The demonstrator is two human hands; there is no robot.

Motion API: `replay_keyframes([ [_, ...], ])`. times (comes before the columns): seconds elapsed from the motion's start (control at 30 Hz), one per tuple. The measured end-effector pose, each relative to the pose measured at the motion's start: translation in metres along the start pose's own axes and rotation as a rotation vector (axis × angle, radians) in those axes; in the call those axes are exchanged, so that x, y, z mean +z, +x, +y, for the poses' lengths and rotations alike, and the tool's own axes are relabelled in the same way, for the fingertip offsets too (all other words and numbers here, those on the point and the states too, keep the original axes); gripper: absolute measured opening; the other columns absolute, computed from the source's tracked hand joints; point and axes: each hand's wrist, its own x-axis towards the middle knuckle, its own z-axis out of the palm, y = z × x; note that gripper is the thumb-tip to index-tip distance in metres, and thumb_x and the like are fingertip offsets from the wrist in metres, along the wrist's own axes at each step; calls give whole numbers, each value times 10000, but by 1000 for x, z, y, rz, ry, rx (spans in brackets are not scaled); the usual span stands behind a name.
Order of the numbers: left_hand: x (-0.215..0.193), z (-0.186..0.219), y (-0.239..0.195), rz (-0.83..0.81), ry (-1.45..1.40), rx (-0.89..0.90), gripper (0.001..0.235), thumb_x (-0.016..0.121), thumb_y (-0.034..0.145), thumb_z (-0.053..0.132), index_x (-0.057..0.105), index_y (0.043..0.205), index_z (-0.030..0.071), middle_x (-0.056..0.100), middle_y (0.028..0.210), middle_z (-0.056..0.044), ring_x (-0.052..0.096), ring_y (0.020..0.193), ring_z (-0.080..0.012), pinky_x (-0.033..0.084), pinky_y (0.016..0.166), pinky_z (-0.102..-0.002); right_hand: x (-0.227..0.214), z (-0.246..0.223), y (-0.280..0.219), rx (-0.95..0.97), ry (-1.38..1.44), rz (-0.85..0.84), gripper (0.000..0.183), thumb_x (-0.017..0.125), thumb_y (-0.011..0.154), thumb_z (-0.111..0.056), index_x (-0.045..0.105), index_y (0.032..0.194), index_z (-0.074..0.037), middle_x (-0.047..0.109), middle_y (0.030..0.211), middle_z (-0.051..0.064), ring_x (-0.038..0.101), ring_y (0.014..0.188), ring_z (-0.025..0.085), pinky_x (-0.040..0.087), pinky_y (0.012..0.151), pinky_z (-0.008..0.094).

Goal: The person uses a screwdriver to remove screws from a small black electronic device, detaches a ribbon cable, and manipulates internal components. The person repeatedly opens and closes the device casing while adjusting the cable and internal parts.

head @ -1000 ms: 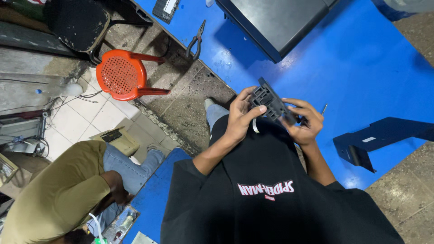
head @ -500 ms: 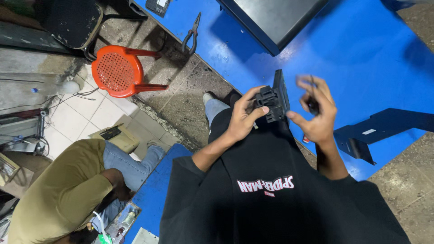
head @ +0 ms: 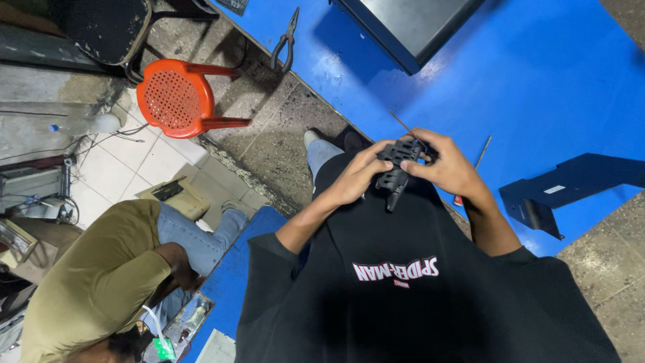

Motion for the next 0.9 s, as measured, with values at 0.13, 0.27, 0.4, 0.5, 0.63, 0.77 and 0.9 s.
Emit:
replay_keyframes([
  [0.13, 6, -13, -6, 44, -3, -85, 414, 492, 998, 159, 512, 1376, -10, 621, 1230, -91, 558, 1189, -161, 418, 1069, -299, 11, 20, 0, 129, 22, -7, 292, 771, 844, -169, 670, 1065, -7, 603, 818, -12, 520, 766, 75, 438, 684, 262],
  [0.27, 10, -25, -10, 46, 17, -101, 404, 473, 1005, 151, 494, 1378, -3, 601, 1209, -92, 546, 1186, -166, 400, 1082, -302, 19, 38, -4, 112, 63, -13, 252, 760, 843, -176, 650, 1009, -22, 553, 762, -37, 474, 706, 65, 390, 625, 265],
  [0.4, 11, -26, -12, 42, 80, -101, 391, 475, 1010, 153, 480, 1369, -3, 589, 1216, -89, 534, 1197, -159, 389, 1090, -302, 25, 48, -8, 93, 98, 19, 237, 750, 853, -165, 648, 1012, -21, 551, 773, -38, 469, 714, 63, 385, 630, 262],
  [0.5, 10, -26, -11, 39, 79, -85, 399, 478, 1005, 147, 484, 1373, -7, 596, 1218, -86, 540, 1197, -160, 394, 1089, -302, 26, 50, -8, 64, 93, 26, 225, 742, 866, -153, 642, 1018, -22, 561, 796, -40, 491, 744, 53, 410, 663, 250],
  [0.63, 8, -23, -11, 47, 87, -129, 365, 504, 1007, 136, 517, 1338, -18, 629, 1151, -99, 574, 1133, -172, 436, 1034, -308, 28, 51, -10, 101, 116, 15, 233, 737, 855, -140, 645, 1036, -24, 569, 800, -37, 484, 736, 60, 402, 651, 251],
  [0.77, 13, -11, -17, 71, 192, -142, 347, 505, 1000, 147, 523, 1309, -9, 655, 1117, -102, 610, 1085, -171, 465, 983, -304, 31, 48, -12, 71, 147, 2, 215, 738, 859, -144, 643, 1013, -28, 585, 801, -44, 518, 747, 51, 423, 664, 242],
  [0.9, 20, 3, -24, 84, 289, -130, 377, 578, 1004, 195, 502, 1310, -11, 680, 1091, -127, 651, 1043, -190, 502, 936, -328, 35, 46, -14, 51, 117, -1, 231, 763, 835, -153, 634, 984, -32, 553, 777, -46, 479, 725, 49, 395, 644, 246],
])
